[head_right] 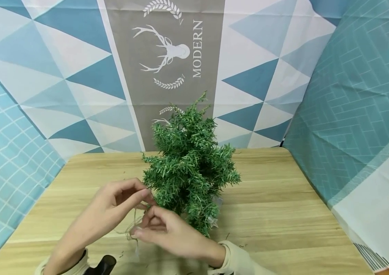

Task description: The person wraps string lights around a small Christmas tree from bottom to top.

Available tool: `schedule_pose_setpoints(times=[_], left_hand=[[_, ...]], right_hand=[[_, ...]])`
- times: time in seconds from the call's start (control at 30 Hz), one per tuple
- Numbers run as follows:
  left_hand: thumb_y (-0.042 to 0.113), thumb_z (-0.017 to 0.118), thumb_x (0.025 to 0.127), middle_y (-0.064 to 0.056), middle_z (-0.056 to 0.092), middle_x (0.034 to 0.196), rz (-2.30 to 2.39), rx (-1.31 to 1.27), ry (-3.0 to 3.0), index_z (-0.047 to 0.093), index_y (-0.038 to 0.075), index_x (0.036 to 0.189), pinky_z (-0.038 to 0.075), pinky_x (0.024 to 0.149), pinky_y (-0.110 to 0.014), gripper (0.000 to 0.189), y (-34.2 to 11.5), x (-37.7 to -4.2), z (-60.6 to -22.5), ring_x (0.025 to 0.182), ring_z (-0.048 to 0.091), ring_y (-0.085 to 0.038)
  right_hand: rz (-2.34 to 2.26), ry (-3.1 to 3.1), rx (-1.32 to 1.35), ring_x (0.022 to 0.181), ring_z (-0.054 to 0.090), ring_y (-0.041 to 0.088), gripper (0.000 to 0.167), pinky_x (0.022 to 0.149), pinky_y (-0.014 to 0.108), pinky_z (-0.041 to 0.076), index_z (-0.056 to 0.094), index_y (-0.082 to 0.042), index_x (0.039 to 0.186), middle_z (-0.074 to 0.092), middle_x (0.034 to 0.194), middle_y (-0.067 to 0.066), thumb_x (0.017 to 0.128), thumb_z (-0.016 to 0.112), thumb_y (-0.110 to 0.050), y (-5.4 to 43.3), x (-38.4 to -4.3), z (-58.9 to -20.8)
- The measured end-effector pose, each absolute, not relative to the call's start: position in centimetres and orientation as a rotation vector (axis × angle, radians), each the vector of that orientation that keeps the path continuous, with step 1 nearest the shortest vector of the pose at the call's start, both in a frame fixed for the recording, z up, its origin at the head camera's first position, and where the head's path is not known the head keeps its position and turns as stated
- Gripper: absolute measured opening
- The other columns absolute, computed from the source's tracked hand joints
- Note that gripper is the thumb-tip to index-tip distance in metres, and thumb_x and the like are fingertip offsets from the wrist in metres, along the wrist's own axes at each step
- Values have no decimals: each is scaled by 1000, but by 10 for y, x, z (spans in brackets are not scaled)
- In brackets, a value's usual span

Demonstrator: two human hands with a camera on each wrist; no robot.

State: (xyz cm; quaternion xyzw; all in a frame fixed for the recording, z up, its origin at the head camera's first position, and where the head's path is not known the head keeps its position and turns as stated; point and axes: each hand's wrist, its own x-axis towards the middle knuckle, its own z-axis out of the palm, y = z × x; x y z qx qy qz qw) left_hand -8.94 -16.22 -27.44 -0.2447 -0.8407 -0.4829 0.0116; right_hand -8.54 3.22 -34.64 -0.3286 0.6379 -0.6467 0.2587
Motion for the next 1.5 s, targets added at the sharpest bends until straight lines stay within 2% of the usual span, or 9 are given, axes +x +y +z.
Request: schedule_pose_setpoints(times=[0.07,0.2,0.47,0.6,0.7,0.8,1.07,1.27,1.5], left_hand=[[24,57,103,5,70,87,-1445,-740,-2633,70,17,92,58,77,-29,18,-166,-88,-272,82,69,-12],[28,59,102,10,68,86,-1312,-670,-2653,69,22,90,57,79,-29,17,-174,-85,-267,83,67,-6],[40,56,101,14,51,64,-967,-692,-2820,61,27,80,46,53,-23,25,-182,-82,-268,55,47,-2],[38,56,102,15,52,65,-871,-650,-2763,57,24,85,44,51,-21,22,-175,-79,-271,54,45,1],[29,57,103,17,54,69,-822,-697,-2674,60,22,102,45,52,-19,7,-171,-77,-271,56,46,4],[23,55,104,16,62,78,-806,-842,-2654,64,20,115,48,56,-19,15,-171,-76,-271,59,48,6],[31,48,107,17,44,65,-870,-917,-2730,62,26,86,44,53,-19,26,-177,-78,-269,55,40,3],[27,53,105,21,51,71,-863,-942,-2699,66,27,91,46,58,-19,19,-180,-78,-268,60,46,2],[28,53,105,21,57,80,-905,-1130,-2687,64,26,95,51,65,-20,15,-177,-82,-274,70,55,5]], right_hand=[[-1843,1593,-807,114,65,27,20,103,33,47,45,-1,110,70,113,20,103,56,-16,34,-88,-345],[-1883,1501,-810,89,71,26,22,95,38,52,44,0,116,69,91,26,103,54,-15,37,-89,-343],[-1668,1953,-1004,53,58,4,11,51,26,53,59,-16,109,61,72,2,102,58,-24,45,-81,-333],[-1570,2137,-1038,53,57,3,10,51,25,53,61,-20,107,61,74,-6,103,57,-29,51,-77,-325],[-1555,2186,-1063,55,58,3,10,53,24,53,60,-20,108,61,77,-6,103,55,-28,55,-76,-320],[-1561,2189,-1065,57,60,3,10,53,24,54,60,-21,109,62,80,-5,104,55,-28,59,-74,-314],[-1520,2282,-1167,72,59,1,15,65,23,55,59,-22,118,63,94,-6,103,56,-23,72,-72,-302],[-1392,2328,-1207,80,60,2,31,72,24,53,49,-27,136,63,93,-11,105,52,-24,93,-74,-287],[-1377,2361,-1392,81,63,3,32,66,24,55,56,-20,132,67,99,-8,103,53,-8,122,-76,-278]])
